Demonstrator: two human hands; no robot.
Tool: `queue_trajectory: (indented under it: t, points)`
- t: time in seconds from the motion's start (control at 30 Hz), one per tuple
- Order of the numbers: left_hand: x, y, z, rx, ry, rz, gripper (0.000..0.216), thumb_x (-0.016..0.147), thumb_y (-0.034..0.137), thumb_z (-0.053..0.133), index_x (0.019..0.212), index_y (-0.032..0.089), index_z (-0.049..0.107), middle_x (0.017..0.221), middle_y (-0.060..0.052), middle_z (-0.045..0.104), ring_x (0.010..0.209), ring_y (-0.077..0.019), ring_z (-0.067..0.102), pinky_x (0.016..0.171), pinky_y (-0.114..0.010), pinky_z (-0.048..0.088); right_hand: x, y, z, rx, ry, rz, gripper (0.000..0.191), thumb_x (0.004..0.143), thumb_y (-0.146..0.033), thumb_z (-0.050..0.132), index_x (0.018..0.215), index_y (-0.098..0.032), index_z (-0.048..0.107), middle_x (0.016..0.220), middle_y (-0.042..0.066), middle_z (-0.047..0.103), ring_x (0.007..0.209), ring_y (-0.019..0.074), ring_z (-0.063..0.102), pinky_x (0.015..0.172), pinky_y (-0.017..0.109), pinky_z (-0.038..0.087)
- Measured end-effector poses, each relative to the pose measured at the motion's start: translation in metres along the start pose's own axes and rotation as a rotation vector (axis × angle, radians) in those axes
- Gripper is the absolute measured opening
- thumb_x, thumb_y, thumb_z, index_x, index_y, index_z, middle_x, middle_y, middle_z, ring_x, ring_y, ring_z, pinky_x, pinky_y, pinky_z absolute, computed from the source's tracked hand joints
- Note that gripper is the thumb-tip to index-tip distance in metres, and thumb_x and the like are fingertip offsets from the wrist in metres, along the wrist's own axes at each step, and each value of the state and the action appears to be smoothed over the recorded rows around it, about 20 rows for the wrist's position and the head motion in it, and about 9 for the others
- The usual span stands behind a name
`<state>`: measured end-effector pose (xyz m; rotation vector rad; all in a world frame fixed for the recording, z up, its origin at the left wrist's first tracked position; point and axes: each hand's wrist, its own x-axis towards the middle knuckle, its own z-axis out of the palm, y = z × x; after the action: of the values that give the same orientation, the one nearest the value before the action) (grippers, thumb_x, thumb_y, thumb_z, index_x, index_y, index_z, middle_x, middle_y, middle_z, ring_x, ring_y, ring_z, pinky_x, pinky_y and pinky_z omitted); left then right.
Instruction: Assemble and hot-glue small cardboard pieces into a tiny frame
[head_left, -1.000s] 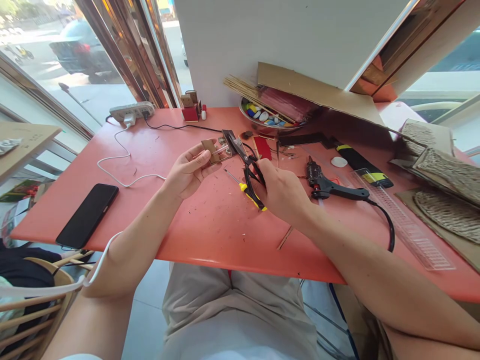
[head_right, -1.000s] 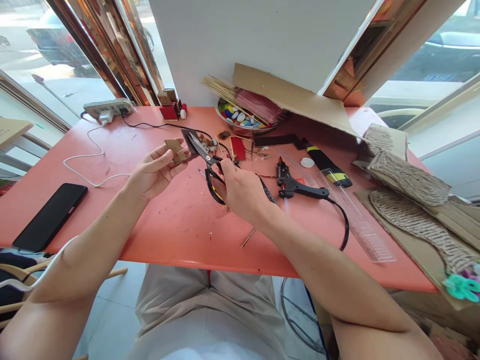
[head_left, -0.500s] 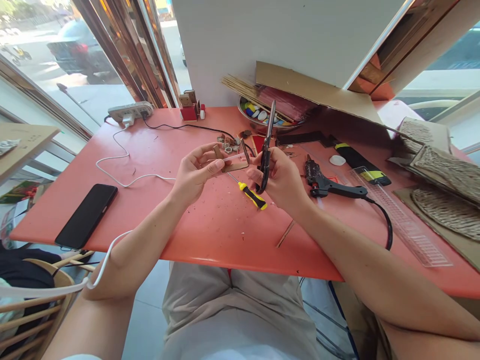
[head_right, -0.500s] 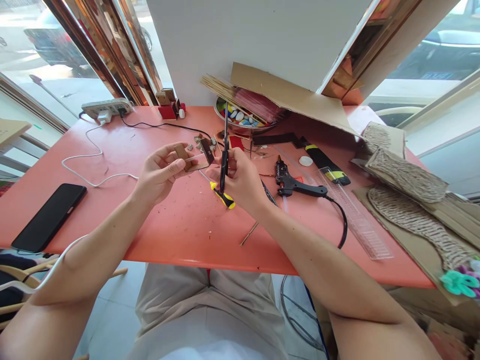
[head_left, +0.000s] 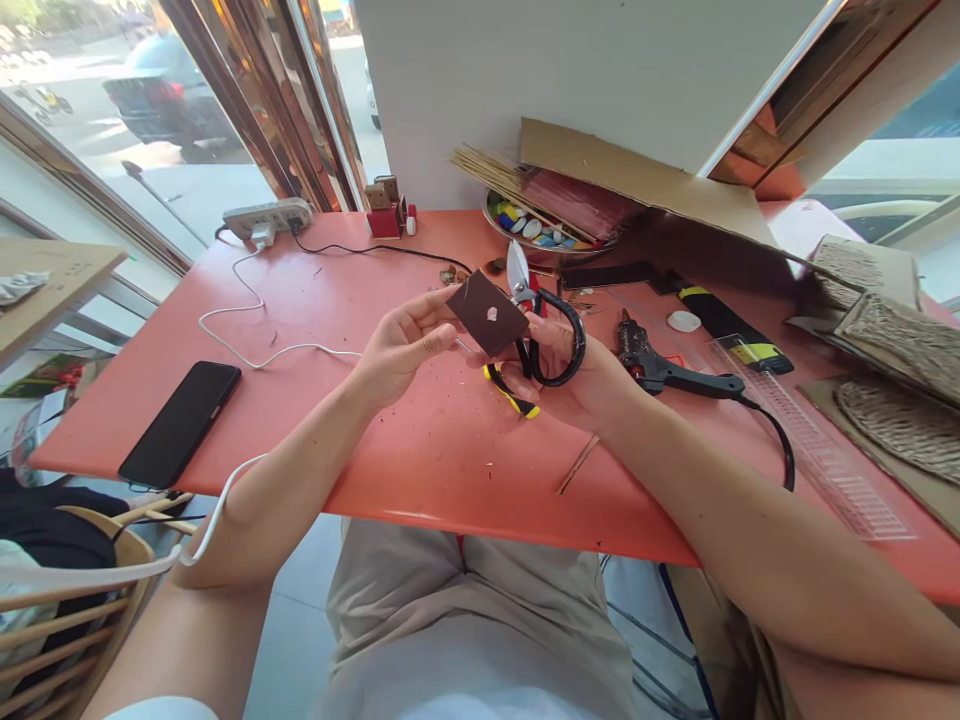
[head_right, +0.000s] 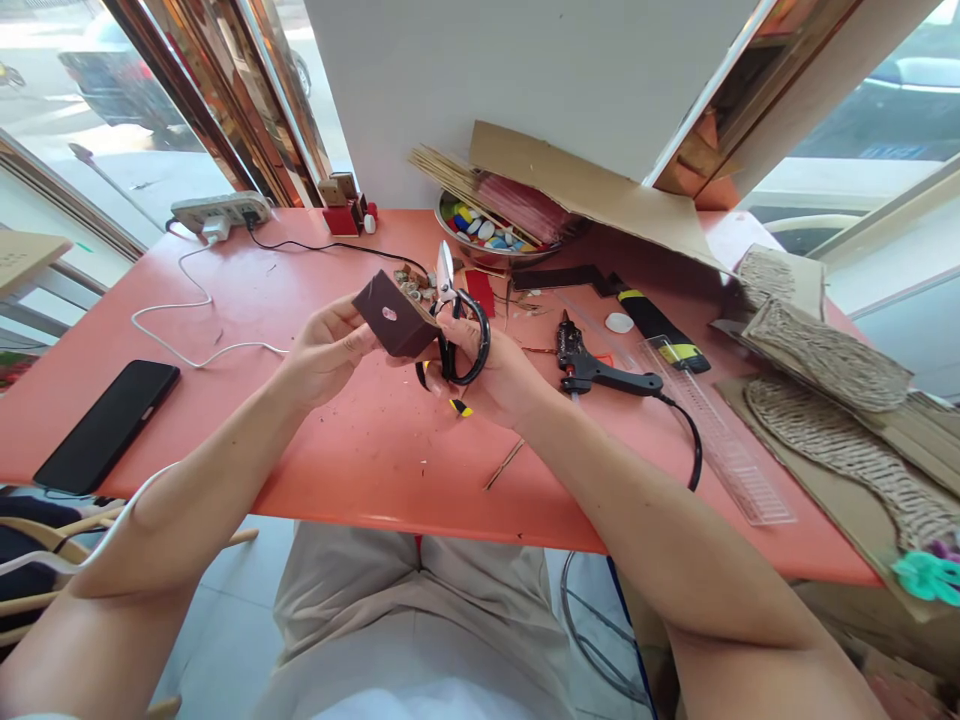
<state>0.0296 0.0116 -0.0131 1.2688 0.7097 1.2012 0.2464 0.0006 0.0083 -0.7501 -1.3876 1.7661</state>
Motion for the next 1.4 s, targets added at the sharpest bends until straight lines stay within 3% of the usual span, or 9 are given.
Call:
queue_trajectory:
  t: [0.2,0.37,0.5,0.67,0.77,0.97,1.23,1.4]
  points:
    - [-0.004,0.004,0.015,-0.013,-0.091,-0.005,0.054,0.065,0.065,0.103,0.090,0.020,0.087,0.071,-0.001,0.073,0.060,-0.0102,0.057,0.052,-0.022,0.044,-0.002,0.004,0.007,0.059,-0.127,0.058,0.046,0.084,-0.067,0.076,0.087,-0.023,0.064,0.092,0.007,0.084,0.044,0.0062,0.041,0.045,0.024,0.035]
    - [0.000,0.002,0.013,-0.027,-0.013,0.055,0.055,0.059,0.066,0.105,0.088,0.022,0.088,0.079,-0.003,0.080,0.060,-0.0094,0.061,0.051,-0.019,0.049,0.000,0.007,0.001,-0.056,-0.047,0.077,0.055,0.086,-0.077,0.071,0.095,-0.024,0.059,0.087,0.008,0.080,0.047,0.0107,0.047,0.046,0.027,0.036]
    - [0.006,-0.001,-0.002,0.003,0.118,0.137,0.058,0.059,0.068,0.104,0.096,0.026,0.088,0.087,-0.002,0.085,0.079,-0.0139,0.077,0.067,-0.021,0.062,-0.003,-0.005,-0.011,-0.398,0.081,-0.008,0.067,0.083,-0.090,0.065,0.091,-0.027,0.045,0.075,0.001,0.068,0.055,0.0151,0.057,0.053,0.028,0.043]
    - [0.011,0.000,-0.023,0.121,0.215,0.126,0.068,0.061,0.073,0.100,0.103,0.021,0.085,0.089,-0.004,0.086,0.088,-0.0183,0.083,0.075,-0.026,0.066,-0.005,-0.012,-0.022,-1.064,0.162,-0.086,0.050,0.091,-0.075,0.059,0.094,-0.029,0.042,0.081,0.001,0.066,0.070,0.0207,0.061,0.065,0.031,0.042]
    - [0.011,0.001,-0.024,0.137,0.234,0.094,0.073,0.062,0.077,0.098,0.106,0.020,0.084,0.092,-0.005,0.086,0.091,-0.0201,0.084,0.081,-0.030,0.068,-0.003,-0.007,-0.021,-1.298,0.249,-0.053,0.043,0.091,-0.067,0.060,0.097,-0.029,0.043,0.075,0.001,0.063,0.066,0.0226,0.059,0.063,0.031,0.034]
    - [0.009,0.001,-0.020,0.098,0.214,0.068,0.070,0.062,0.074,0.099,0.104,0.021,0.085,0.073,0.003,0.078,0.074,-0.0134,0.079,0.077,-0.025,0.069,-0.006,-0.013,-0.013,-1.335,0.161,-0.034,0.032,0.097,-0.058,0.056,0.098,-0.028,0.047,0.073,0.002,0.061,0.063,0.0231,0.055,0.061,0.030,0.032]
    - [0.008,-0.001,-0.022,0.121,0.188,0.013,0.075,0.066,0.075,0.097,0.114,0.019,0.082,0.080,0.000,0.079,0.094,-0.0197,0.084,0.071,-0.023,0.069,-0.008,-0.015,0.000,-1.391,0.170,0.101,0.025,0.102,-0.051,0.047,0.104,-0.026,0.048,0.084,0.009,0.068,0.073,0.0269,0.061,0.066,0.030,0.033]
    - [0.007,0.001,-0.019,0.096,0.188,-0.003,0.073,0.064,0.075,0.098,0.109,0.019,0.083,0.077,0.000,0.077,0.094,-0.0200,0.084,0.064,-0.020,0.068,-0.008,-0.011,-0.003,-1.360,0.164,0.028,0.028,0.104,-0.053,0.046,0.104,-0.025,0.051,0.085,0.010,0.071,0.074,0.0273,0.062,0.066,0.031,0.033]
